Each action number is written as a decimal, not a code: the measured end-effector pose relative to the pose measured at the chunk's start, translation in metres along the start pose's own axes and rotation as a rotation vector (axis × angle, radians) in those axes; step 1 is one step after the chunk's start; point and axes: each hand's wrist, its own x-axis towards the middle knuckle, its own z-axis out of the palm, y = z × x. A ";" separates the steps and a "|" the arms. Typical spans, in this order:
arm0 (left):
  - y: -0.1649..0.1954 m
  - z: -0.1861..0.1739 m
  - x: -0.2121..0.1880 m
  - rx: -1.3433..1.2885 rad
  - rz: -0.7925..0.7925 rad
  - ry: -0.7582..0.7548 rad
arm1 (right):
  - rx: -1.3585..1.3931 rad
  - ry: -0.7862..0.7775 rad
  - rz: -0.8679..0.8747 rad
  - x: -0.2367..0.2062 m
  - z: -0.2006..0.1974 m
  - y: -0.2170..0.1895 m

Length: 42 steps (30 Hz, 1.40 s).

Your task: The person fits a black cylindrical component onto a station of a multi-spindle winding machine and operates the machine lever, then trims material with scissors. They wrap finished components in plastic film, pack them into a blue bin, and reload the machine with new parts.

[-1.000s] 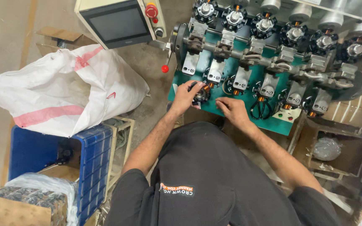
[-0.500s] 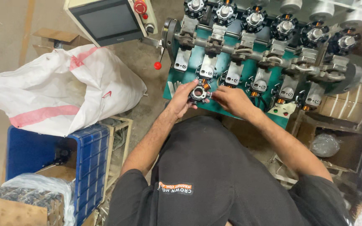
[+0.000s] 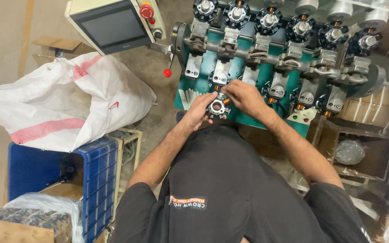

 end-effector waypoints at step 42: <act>0.005 -0.051 -0.048 0.878 1.014 0.263 | 0.676 0.021 0.643 -0.014 0.061 -0.049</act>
